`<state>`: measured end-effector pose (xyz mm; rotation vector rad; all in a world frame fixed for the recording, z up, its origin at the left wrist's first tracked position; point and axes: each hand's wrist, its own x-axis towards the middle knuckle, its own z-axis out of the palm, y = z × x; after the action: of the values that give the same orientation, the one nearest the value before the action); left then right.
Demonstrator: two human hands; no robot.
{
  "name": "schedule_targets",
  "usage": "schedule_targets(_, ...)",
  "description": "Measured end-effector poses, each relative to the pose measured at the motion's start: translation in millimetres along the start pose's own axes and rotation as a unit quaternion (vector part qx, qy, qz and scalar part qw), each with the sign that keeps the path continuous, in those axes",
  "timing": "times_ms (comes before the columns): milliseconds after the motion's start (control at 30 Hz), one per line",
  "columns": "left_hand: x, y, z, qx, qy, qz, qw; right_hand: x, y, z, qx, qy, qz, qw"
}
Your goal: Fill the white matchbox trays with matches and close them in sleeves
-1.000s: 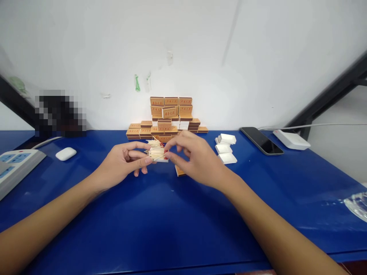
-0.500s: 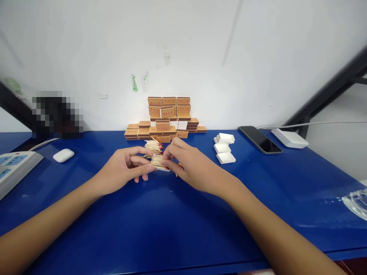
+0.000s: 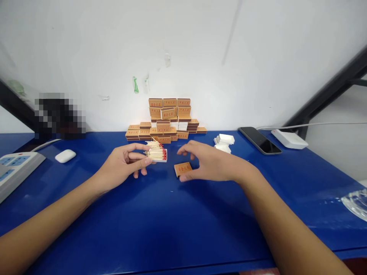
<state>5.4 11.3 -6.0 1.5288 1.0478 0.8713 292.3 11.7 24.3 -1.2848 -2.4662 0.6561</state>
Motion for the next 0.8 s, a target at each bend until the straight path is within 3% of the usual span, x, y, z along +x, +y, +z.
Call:
schedule_targets(67, 0.3, -0.7, -0.8, 0.003, 0.005, -0.004, 1.000, -0.6, 5.4, -0.9, -0.011, -0.061, 0.016, 0.998)
schedule_targets(133, 0.2, -0.5, -0.2, 0.003, 0.007, -0.006, 1.000, 0.8, 5.3, -0.4, -0.015, -0.069, 0.013, 0.997)
schedule_targets(367, 0.1, 0.7, 0.9, -0.006, 0.007, 0.003, 1.000, 6.6, -11.3, 2.2, 0.066, 0.057, 0.006, 0.996)
schedule_targets(600, 1.9, -0.4, -0.8, -0.021, 0.010, -0.001, 1.000, 10.7, -6.5, 13.4, 0.093, 0.116, -0.012, 0.989)
schedule_targets(800, 1.8, 0.0, -2.4, -0.035, 0.010, 0.000, 0.999, 15.6, -7.5, 19.9, 0.233, 0.123, 0.009, 0.964)
